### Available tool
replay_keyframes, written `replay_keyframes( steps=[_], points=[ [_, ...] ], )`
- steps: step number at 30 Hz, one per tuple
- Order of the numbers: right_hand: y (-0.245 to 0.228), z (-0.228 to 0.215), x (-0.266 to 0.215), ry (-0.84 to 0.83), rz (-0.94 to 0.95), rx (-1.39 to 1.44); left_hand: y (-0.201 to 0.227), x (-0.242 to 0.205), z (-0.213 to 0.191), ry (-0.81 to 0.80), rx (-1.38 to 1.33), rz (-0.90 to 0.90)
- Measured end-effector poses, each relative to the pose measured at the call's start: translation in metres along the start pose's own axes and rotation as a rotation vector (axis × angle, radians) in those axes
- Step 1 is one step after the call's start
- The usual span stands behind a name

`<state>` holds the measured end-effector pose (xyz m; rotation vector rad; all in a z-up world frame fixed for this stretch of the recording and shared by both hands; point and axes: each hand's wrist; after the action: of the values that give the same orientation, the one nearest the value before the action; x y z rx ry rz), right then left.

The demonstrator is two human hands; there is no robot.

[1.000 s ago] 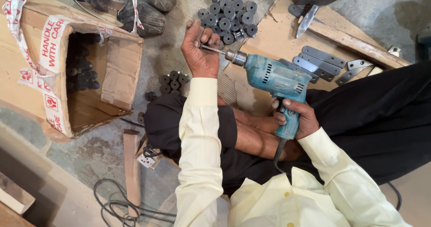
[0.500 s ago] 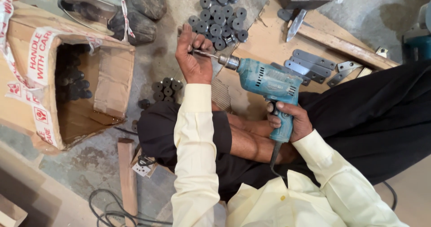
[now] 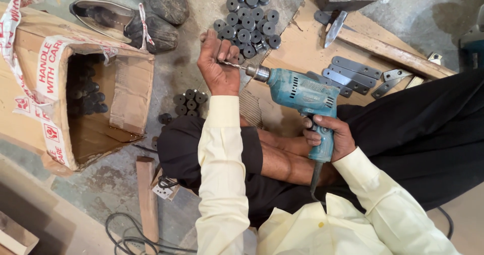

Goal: Drilling holes into small cylindrical metal parts using a handheld electric drill.

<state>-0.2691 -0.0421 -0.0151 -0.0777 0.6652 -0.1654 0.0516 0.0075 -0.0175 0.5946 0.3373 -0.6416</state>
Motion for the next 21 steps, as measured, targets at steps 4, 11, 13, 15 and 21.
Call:
replay_keyframes(
  steps=[4,11,13,15,21],
  points=[
    [0.000,-0.003,0.001,0.010,0.022,0.018,-0.002,0.004,-0.005,-0.002,-0.002,0.000],
    [0.000,-0.003,0.001,0.009,0.060,0.077,0.001,-0.003,0.004,-0.055,-0.028,-0.009],
    [0.001,-0.003,0.000,0.010,0.066,0.092,0.001,-0.003,0.003,-0.054,-0.023,-0.018],
    [0.001,-0.004,0.000,-0.005,0.055,0.085,0.000,0.001,-0.003,-0.053,-0.024,0.007],
    [-0.002,-0.005,0.003,-0.014,0.072,0.082,0.000,0.000,-0.002,-0.049,-0.044,0.035]
  ],
)
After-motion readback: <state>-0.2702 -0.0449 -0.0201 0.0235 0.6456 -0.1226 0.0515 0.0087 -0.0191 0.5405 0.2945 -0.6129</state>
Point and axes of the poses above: each hand's wrist, its own x-axis towards the middle knuckle, its own z-axis out of the palm, y = z × x, and after that the axes turned 4 degrees about y, right-handed
